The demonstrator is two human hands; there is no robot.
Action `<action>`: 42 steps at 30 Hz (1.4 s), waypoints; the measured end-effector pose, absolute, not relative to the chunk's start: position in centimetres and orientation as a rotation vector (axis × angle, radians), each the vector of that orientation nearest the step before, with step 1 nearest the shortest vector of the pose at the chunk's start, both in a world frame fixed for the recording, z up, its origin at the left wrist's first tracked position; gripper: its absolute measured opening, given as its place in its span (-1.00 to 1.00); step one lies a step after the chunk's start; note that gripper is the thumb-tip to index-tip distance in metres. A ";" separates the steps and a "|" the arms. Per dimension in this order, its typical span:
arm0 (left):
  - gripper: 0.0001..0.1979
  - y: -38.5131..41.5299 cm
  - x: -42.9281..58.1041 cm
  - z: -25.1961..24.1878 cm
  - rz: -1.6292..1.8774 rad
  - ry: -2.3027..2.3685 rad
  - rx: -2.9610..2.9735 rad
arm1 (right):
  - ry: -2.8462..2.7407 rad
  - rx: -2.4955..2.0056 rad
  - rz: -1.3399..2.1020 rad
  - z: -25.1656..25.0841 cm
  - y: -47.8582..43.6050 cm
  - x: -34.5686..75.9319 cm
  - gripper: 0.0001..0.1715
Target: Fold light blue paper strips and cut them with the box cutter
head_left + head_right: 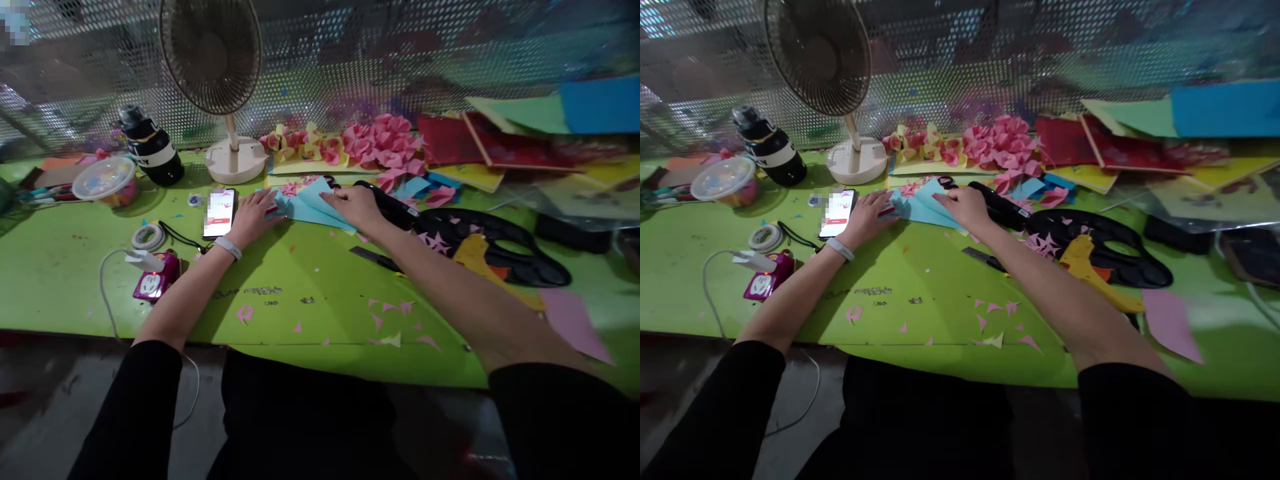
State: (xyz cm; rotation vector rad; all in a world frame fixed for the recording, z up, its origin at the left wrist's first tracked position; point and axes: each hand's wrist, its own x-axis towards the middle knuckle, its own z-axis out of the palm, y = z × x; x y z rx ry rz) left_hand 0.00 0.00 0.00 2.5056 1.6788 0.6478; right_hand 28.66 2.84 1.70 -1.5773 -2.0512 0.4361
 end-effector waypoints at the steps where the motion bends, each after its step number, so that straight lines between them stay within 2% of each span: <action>1: -0.36 0.0 0.1 0.1 0.658 1.669 2.504 | -2.028 -1.576 0.450 1.9 2.9 28.8 -0.37; 8: -0.36 0.1 0.1 1.2 0.847 1.545 2.507 | -1.857 -1.304 0.334 4.8 2.2 28.2 -0.63; 11: -0.27 -0.3 -0.2 2.4 0.857 1.435 2.515 | -1.907 -1.184 0.394 5.2 -0.5 27.5 -0.65; 13: -0.23 -0.6 -0.4 3.3 0.826 1.356 2.502 | -2.023 -0.930 0.498 4.8 -3.3 27.2 -0.65; 18: -0.57 -1.4 -0.1 4.6 0.727 1.268 2.250 | -2.334 -0.198 0.763 2.1 -10.7 28.0 -0.65; 22: -0.70 -4.4 1.4 4.8 0.593 1.140 2.228 | -2.361 -0.300 0.979 -0.6 -13.2 30.3 -0.55; 24: -0.74 -7.1 2.1 4.9 0.548 1.055 2.251 | -2.336 -0.356 0.982 -1.4 -13.4 31.5 -0.50; 30: -0.72 -14.3 2.9 5.4 0.555 1.217 2.376 | -2.443 -0.678 0.525 0.1 -14.6 33.6 -0.48; 33: -0.51 -15.4 3.1 6.3 0.468 1.451 2.132 | -2.472 -0.651 0.242 1.1 -15.0 33.6 -0.48; 35: -0.35 -15.2 3.3 6.8 0.314 1.403 1.721 | -2.418 -0.580 0.117 1.4 -14.9 33.4 -0.47; 37: -0.30 -14.7 3.7 7.0 0.235 1.246 1.288 | -2.390 -0.539 0.098 1.6 -14.6 33.1 -0.45; 39: -0.39 -14.1 4.3 6.5 0.325 1.135 1.000 | -2.435 -0.511 0.175 1.7 -14.3 33.0 -0.45; 42: -0.65 -13.3 5.1 5.1 0.595 1.072 0.799 | -2.514 -0.442 0.343 1.8 -14.3 32.8 -0.49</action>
